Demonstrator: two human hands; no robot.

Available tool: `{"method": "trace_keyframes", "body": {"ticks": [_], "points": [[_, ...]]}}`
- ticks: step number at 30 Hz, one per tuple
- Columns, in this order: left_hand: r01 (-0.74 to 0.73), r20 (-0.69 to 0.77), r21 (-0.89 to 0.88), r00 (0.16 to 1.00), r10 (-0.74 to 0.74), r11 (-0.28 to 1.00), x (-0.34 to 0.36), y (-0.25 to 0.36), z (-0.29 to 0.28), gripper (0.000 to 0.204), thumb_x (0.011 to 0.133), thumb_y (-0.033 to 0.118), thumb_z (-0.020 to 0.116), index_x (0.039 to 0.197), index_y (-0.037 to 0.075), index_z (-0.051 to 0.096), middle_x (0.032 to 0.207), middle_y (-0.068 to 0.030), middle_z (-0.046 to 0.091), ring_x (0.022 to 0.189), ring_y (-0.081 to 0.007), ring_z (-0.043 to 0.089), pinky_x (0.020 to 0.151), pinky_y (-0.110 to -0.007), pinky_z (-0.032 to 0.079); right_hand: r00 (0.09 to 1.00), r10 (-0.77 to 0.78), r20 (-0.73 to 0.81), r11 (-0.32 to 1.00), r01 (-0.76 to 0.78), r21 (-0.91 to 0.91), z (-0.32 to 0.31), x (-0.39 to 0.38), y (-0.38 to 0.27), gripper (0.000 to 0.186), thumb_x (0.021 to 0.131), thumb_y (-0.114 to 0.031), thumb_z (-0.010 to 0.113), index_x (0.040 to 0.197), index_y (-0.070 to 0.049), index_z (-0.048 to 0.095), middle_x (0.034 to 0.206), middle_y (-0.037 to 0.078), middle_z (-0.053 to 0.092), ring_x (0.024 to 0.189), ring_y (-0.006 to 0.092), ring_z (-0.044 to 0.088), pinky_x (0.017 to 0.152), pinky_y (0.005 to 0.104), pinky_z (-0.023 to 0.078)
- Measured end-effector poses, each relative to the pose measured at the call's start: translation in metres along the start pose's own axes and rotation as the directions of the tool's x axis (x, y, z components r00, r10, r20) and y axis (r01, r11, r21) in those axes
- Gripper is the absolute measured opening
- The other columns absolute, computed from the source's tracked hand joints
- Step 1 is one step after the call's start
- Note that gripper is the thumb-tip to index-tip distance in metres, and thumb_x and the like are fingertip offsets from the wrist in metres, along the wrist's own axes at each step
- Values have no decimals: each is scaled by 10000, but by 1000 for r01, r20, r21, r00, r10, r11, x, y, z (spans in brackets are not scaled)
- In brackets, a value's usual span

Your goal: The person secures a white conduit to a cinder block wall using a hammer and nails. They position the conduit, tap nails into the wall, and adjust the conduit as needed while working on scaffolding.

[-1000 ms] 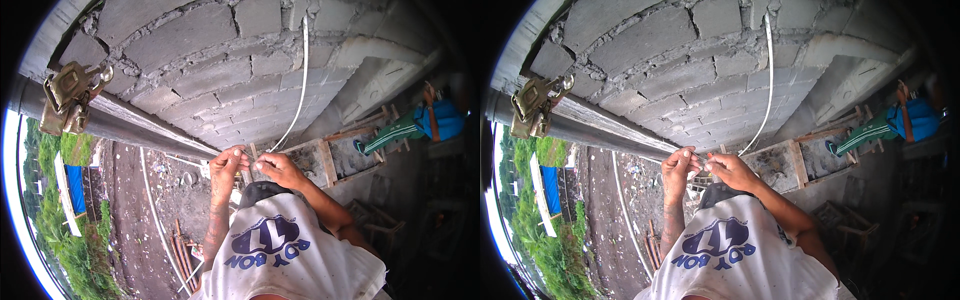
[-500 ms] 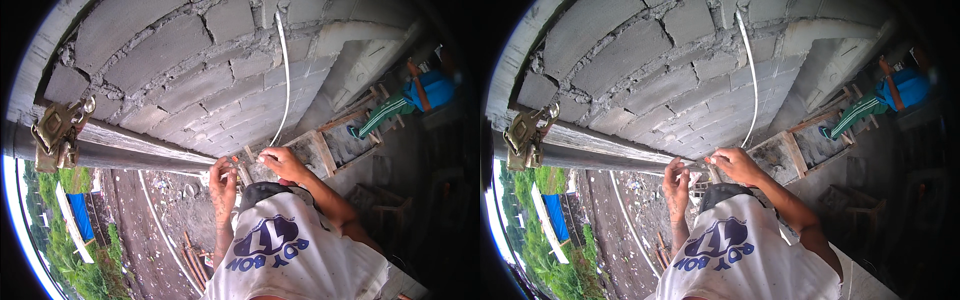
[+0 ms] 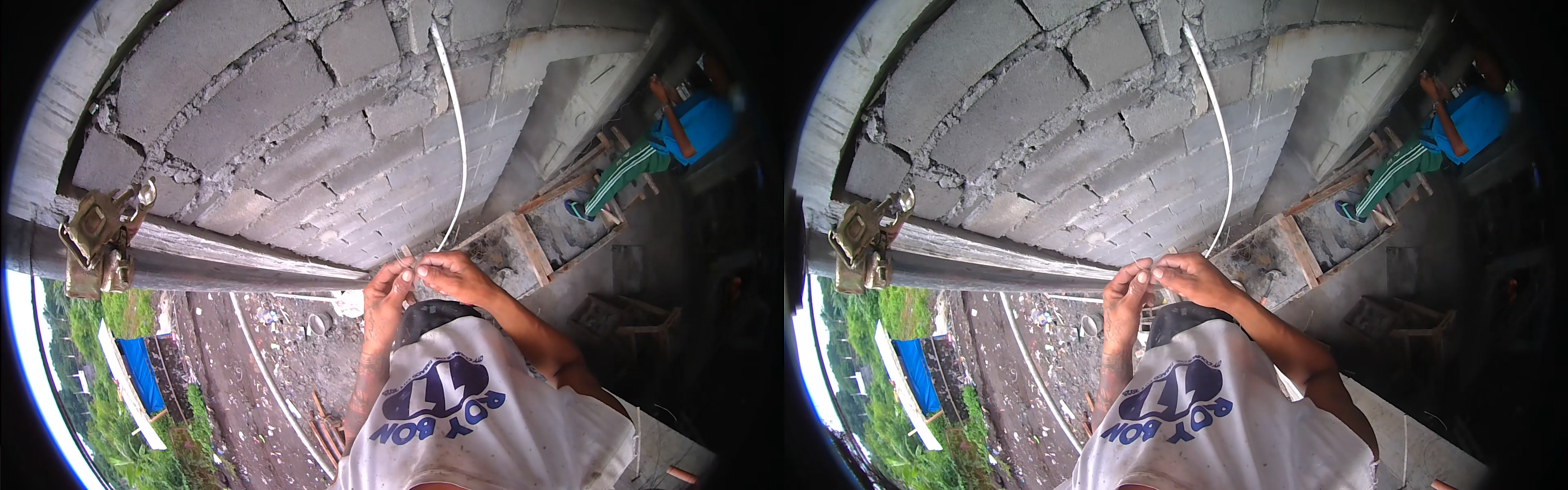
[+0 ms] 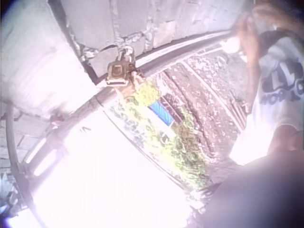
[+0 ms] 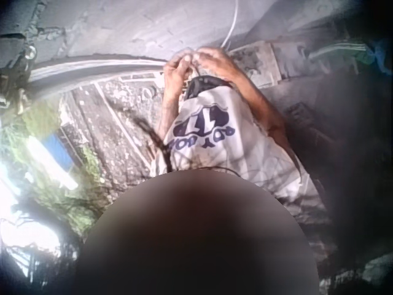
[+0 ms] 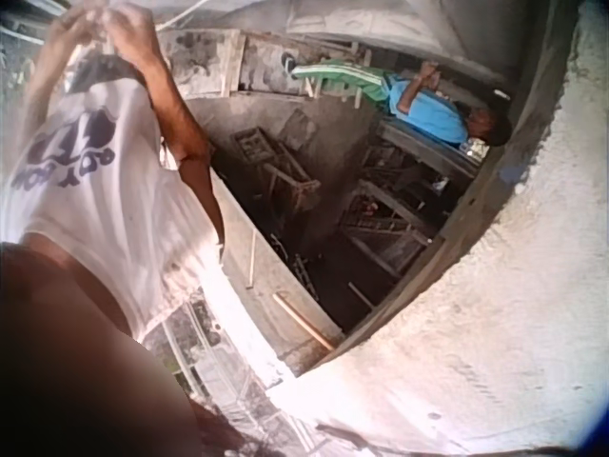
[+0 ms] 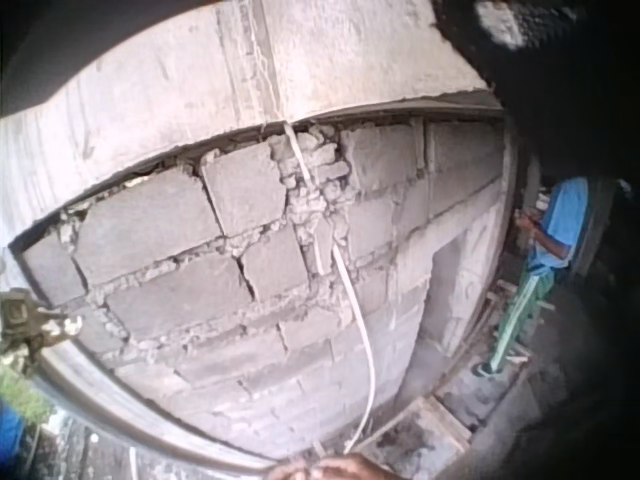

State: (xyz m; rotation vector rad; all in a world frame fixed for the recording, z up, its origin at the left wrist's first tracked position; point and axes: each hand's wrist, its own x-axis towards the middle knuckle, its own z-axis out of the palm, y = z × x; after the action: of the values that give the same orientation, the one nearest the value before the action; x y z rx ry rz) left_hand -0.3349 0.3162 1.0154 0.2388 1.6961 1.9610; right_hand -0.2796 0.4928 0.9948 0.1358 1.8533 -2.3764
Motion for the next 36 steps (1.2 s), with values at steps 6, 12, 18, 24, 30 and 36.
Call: {"method": "trace_keyframes", "body": {"ticks": [6, 12, 18, 24, 30, 36], "points": [[-60, 0, -18, 998, 60, 998, 8, 5, -10, 207, 1033, 172, 654, 1167, 17, 680, 1066, -91, 715, 810, -87, 639, 601, -234, 514, 998, -60, -9, 997, 60, -48, 3, -5, -1, 272, 1053, -262, 606, 1082, -18, 723, 799, -58, 600, 694, 29, 488, 618, 235, 421], [-95, -67, -328, 995, 77, 940, 11, 23, -19, 187, 1061, 182, 602, 1127, 11, 640, 1148, -148, 701, 850, -125, 673, 593, -219, 548, 999, -6, -47, 992, 0, -124, 0, -12, -5, 281, 1041, -270, 616, 1096, -31, 751, 921, 5, 709, 850, 80, 606, 767, 269, 490], [-204, -124, -184, 975, 183, 962, 10, 23, -15, 159, 1042, 168, 627, 1088, 24, 676, 1197, -108, 679, 990, -156, 669, 755, -303, 595, 1000, -1, 17, 962, 6, -273, -13, -16, -5, 293, 1032, -259, 616, 1136, -20, 751, 1065, 69, 747, 1007, 135, 656, 912, 318, 508], [-225, -46, -100, 974, 221, 969, 7, 22, -5, 196, 1046, 189, 632, 1098, 7, 682, 1137, -96, 711, 1018, -143, 662, 811, -300, 573, 995, -99, 26, 988, 102, -113, -17, -14, -22, 420, 1011, -249, 632, 1373, -37, 603, 1131, 99, 709, 1037, 186, 677, 960, 362, 514], [-254, -31, 14, 967, 255, 967, 5, 25, 7, 178, 1032, 175, 650, 1074, 5, 682, 1144, -97, 691, 997, -140, 637, 827, -292, 537, 977, -199, 73, 953, 210, -218, -13, -6, -46, 428, 989, -221, 661, 1360, -30, 571, 1124, 126, 692, 955, 177, 676, 850, 351, 552], [-317, -9, 154, 947, 322, 936, 5, 27, 0, 166, 1025, 169, 651, 1031, 8, 693, 1119, -62, 645, 958, -115, 583, 798, -264, 496, 987, -162, 8, 901, 152, -406, -2, 1, -53, 232, 984, -154, 667, 1163, -7, 678, 847, 70, 709, 793, 97, 652, 710, 307, 534]]}}
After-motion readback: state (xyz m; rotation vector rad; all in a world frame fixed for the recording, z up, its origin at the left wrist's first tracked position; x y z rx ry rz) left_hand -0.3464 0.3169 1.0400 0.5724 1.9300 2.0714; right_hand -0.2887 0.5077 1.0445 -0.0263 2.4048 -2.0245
